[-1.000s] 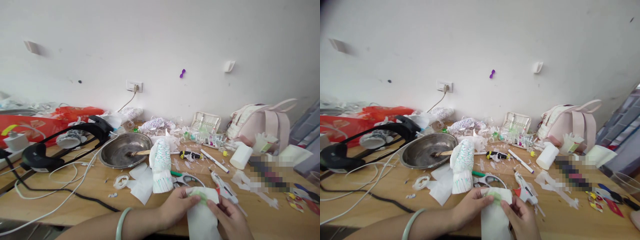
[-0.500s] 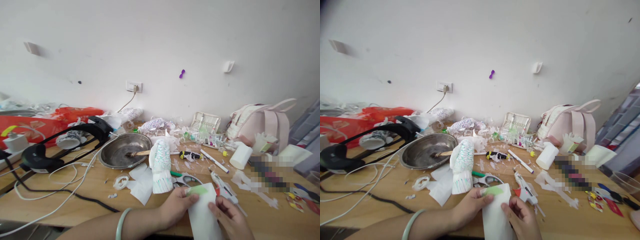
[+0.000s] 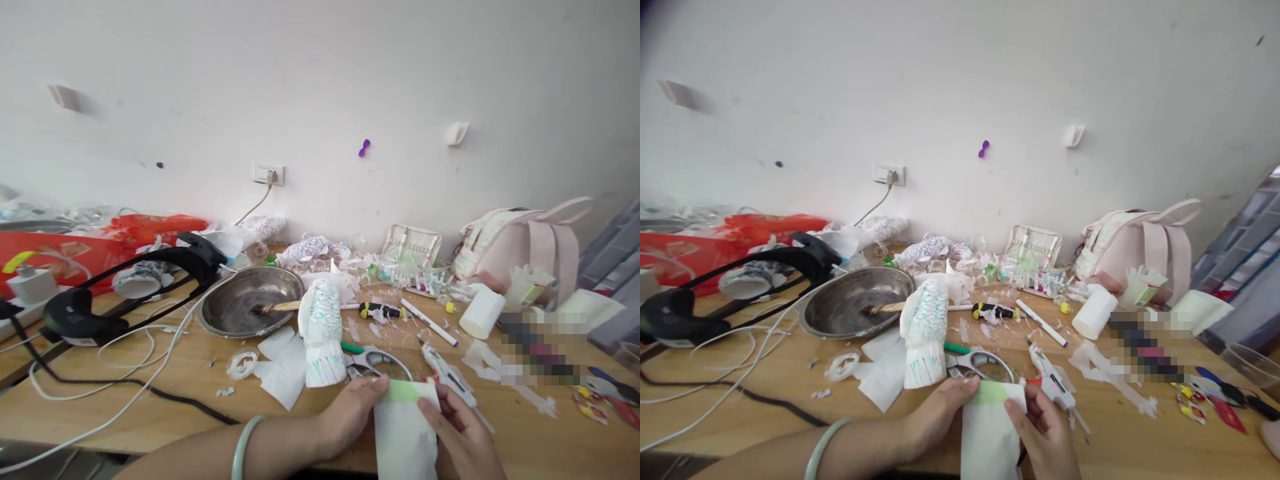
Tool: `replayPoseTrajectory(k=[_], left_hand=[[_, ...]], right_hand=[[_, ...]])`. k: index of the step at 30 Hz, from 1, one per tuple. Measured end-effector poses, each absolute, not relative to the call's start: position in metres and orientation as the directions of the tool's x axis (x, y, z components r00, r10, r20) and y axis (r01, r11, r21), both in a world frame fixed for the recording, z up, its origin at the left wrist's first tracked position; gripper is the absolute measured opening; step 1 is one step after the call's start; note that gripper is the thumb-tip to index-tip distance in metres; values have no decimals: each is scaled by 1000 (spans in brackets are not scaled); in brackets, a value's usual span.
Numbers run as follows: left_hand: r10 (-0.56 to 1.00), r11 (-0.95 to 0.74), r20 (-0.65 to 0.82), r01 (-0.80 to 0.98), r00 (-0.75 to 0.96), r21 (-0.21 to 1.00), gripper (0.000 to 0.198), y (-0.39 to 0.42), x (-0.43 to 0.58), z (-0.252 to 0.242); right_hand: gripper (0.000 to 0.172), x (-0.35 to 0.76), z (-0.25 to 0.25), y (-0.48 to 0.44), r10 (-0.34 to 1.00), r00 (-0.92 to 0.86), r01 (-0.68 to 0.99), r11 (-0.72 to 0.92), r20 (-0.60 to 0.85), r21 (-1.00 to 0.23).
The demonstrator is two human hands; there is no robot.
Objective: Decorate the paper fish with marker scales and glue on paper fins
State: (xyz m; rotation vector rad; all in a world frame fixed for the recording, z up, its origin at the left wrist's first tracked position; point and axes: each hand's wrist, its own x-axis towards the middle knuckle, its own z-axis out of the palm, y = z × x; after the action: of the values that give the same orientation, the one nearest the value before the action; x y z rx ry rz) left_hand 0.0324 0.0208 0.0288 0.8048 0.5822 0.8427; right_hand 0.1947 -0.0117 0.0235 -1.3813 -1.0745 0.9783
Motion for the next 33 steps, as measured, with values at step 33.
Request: replayPoseTrajectory(k=[33], left_hand=[[827, 324, -30, -430, 562, 843, 48, 26, 34, 27]], right_hand=[[26, 208, 1, -9, 976, 194, 116, 75, 97, -990]])
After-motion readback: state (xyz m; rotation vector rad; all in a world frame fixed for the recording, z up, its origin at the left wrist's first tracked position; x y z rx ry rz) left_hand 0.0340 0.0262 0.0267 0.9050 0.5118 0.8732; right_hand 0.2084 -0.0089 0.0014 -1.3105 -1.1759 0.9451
